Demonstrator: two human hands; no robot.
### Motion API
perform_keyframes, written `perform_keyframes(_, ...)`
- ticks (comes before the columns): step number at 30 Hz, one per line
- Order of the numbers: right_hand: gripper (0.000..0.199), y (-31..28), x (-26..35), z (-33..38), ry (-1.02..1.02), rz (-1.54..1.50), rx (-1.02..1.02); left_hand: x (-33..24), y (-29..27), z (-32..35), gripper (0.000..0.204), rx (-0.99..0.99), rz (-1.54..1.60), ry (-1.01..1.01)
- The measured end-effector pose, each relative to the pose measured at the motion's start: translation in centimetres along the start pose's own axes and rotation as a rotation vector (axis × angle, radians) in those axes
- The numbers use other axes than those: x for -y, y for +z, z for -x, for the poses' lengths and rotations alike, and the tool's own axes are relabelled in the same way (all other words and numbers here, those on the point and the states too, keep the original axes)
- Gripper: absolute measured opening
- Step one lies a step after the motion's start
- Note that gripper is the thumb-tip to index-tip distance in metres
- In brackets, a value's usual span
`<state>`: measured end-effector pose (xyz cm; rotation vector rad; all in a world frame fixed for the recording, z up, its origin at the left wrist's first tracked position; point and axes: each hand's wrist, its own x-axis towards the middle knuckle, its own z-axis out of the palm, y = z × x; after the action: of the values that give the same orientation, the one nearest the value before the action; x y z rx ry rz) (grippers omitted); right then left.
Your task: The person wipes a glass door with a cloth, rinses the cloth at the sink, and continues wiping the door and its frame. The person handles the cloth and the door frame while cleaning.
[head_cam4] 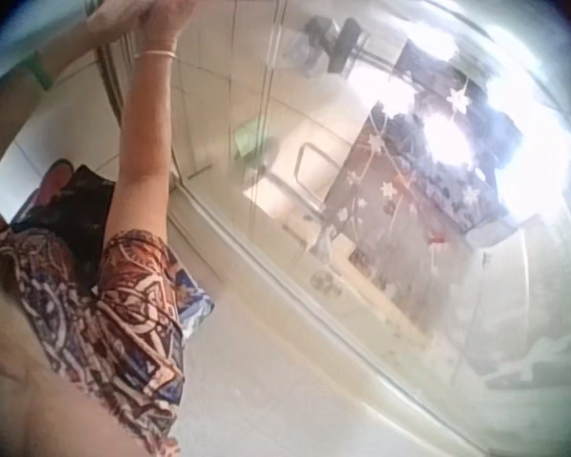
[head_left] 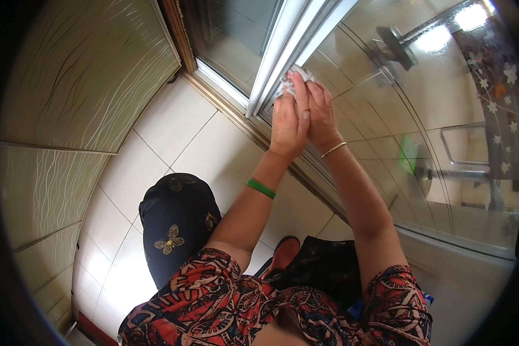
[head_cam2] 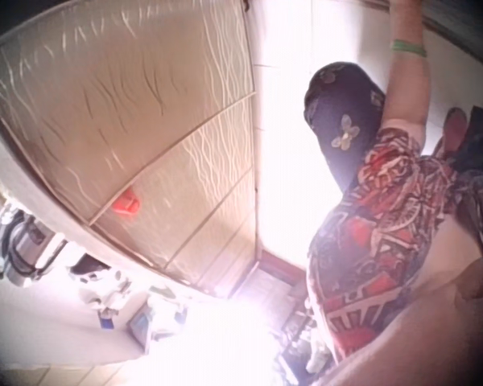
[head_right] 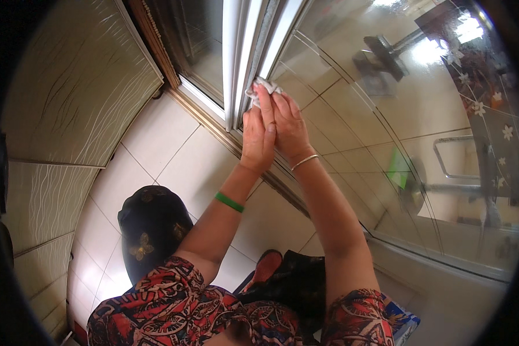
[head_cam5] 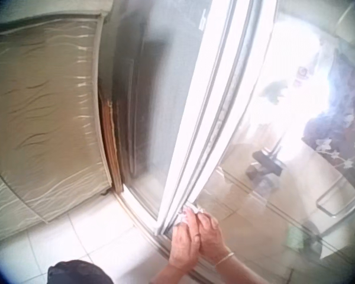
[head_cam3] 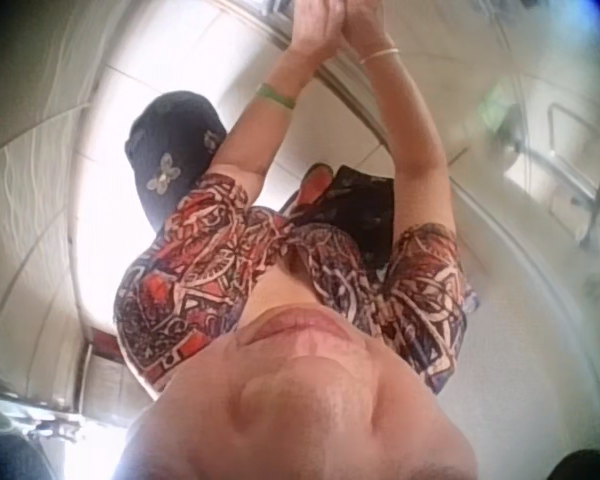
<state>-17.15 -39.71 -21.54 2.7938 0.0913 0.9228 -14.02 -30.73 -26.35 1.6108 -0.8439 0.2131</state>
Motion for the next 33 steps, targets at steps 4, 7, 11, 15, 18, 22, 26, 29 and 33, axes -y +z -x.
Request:
perform_keyframes(4,0.057,-0.8,0.2,-0.2,0.03,-0.154,0.073,-0.4,-0.5,0.2,0.054,0.044,0.072,-0.116)
perform_keyframes(7,0.056,-3.8,-1.2,-2.1,0.081,-0.198,0.063,-3.1,-1.0,-1.5,0.054,0.014,0.116,-0.078)
perform_keyframes(11,0.054,-6.7,-0.4,-5.6,0.075,-0.175,-0.125,-5.1,-2.3,-4.3,0.056,-0.085,0.11,0.101)
perform_keyframes(15,0.054,-2.7,-0.1,-2.0,0.157,-0.13,0.045,-2.7,-1.3,-1.8,0.051,-0.013,0.032,-0.063)
perform_keyframes(18,0.055,1.2,0.7,1.6,0.076,-0.186,0.198,1.6,-0.1,2.1,0.05,0.094,-0.046,-0.225)
perform_keyframes(22,0.054,2.9,0.9,2.7,0.02,-0.226,0.234,2.3,-0.2,2.6,0.047,0.117,0.021,-0.342)
perform_keyframes(26,0.054,-0.1,-0.1,-0.7,-0.01,-0.251,0.316,1.5,-0.4,1.0,0.051,-0.024,0.1,-0.235)
perform_keyframes(29,0.056,-3.2,-0.6,-2.2,0.035,-0.184,0.221,-2.1,-1.6,-1.2,0.053,-0.04,0.171,-0.18)
perform_keyframes(33,0.057,-4.8,-0.5,-3.5,0.048,-0.146,0.084,-3.9,-2.6,-2.8,0.056,-0.033,0.121,-0.025)
